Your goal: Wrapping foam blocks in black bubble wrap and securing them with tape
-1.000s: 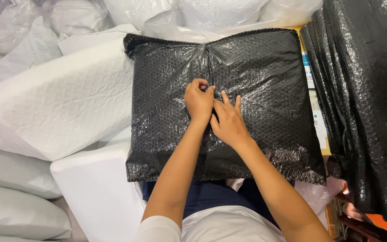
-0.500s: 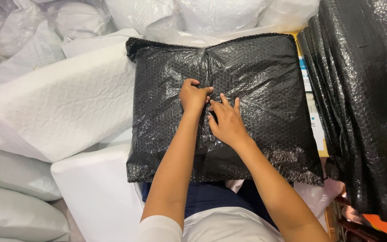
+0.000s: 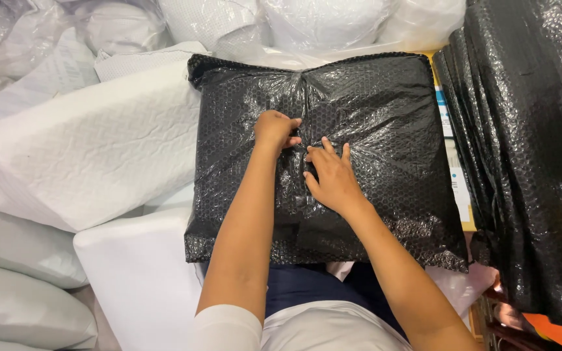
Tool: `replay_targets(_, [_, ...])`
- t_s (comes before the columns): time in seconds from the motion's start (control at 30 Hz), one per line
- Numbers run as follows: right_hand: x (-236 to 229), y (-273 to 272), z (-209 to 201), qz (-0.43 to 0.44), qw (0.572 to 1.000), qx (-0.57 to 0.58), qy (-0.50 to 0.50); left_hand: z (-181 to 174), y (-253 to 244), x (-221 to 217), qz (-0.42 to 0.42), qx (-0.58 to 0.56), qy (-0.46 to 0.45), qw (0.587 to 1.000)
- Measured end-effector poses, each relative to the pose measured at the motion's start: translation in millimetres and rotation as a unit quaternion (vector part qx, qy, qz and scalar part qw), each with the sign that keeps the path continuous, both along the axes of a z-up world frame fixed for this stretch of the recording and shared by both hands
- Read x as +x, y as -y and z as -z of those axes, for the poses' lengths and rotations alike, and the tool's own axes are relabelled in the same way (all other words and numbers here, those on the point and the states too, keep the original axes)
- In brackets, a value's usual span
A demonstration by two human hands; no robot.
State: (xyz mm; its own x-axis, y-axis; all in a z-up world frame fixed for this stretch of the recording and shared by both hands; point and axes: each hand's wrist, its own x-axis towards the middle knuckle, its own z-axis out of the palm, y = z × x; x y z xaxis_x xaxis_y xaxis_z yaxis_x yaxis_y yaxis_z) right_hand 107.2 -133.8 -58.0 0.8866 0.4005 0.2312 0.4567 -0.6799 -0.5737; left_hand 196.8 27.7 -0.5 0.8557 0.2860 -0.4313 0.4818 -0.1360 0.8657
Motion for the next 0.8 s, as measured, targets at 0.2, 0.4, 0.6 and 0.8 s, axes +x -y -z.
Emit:
replay_targets(0.2, [-6.4, 6.3, -25.0, -0.031, 0.999, -0.003, -0.033, -13.1, 2.2, -7.3, 0.103, 0.296, 0.014, 0.950])
replay_targets(0.4, [-7.4, 4.6, -29.7, 0.044, 0.994, -0.004, 0.096, -1.0, -1.8, -33.3, 0.126, 0.359, 0.110, 0.918])
replay_targets(0.6, [-0.8, -7.2, -3.7, 0.027, 0.986, -0.132, 0.093, 45.6, -16.4, -57.9, 0.187, 0.425, 0.316, 0.827])
replay_targets(0.8, [-0.2, -3.7, 5.0, 0.008, 0.993, -0.085, 0.082, 44.0, -49.0, -96.8, 0.262, 0.285, 0.399, 0.831])
